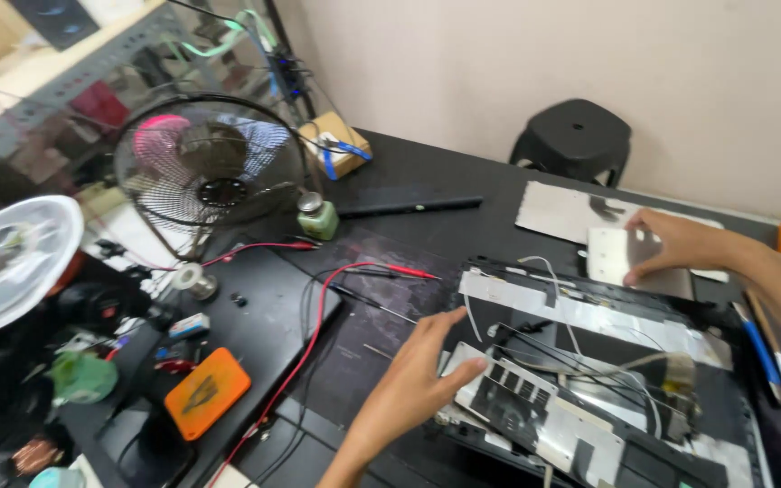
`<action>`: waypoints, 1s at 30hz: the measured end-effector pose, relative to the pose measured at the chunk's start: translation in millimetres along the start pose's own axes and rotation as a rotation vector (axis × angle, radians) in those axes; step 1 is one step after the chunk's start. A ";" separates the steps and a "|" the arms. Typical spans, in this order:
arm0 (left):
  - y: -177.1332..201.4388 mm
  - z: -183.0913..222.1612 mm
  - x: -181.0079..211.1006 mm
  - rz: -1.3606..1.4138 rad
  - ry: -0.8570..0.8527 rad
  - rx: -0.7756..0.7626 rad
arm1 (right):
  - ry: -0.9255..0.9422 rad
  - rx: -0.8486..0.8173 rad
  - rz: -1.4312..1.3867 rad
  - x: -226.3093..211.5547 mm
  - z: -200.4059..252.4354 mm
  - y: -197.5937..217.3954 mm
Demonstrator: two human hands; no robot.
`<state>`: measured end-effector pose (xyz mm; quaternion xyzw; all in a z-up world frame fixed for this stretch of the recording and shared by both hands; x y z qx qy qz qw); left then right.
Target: Disassemble and repair internal components of a laptop at a workbench.
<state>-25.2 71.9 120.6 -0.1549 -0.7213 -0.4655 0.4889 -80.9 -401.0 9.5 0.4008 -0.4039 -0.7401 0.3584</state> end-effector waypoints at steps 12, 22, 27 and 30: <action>-0.6 10.5 -36.6 -0.022 -0.013 -0.073 | 0.039 0.105 -0.324 135.2 -148.5 -27.4; -7.8 -1.8 18.0 -0.124 -0.075 0.031 | 0.170 0.454 -0.236 -102.6 74.2 113.0; -61.8 -30.8 42.2 -0.366 -0.334 0.015 | 0.301 0.328 -0.257 -140.7 78.7 77.1; -96.6 -40.7 44.5 -0.491 -0.453 -0.060 | 0.334 0.253 -0.246 -146.0 74.2 51.6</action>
Point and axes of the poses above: each hand's wrist, its own z-axis away from the middle knuckle, its own y-axis out of the back of the hand, x = y × z, the point moved 6 cm from there along -z, towards the middle knuckle, and after that the axes turned 4 degrees about -x, right-handed, at the moved point
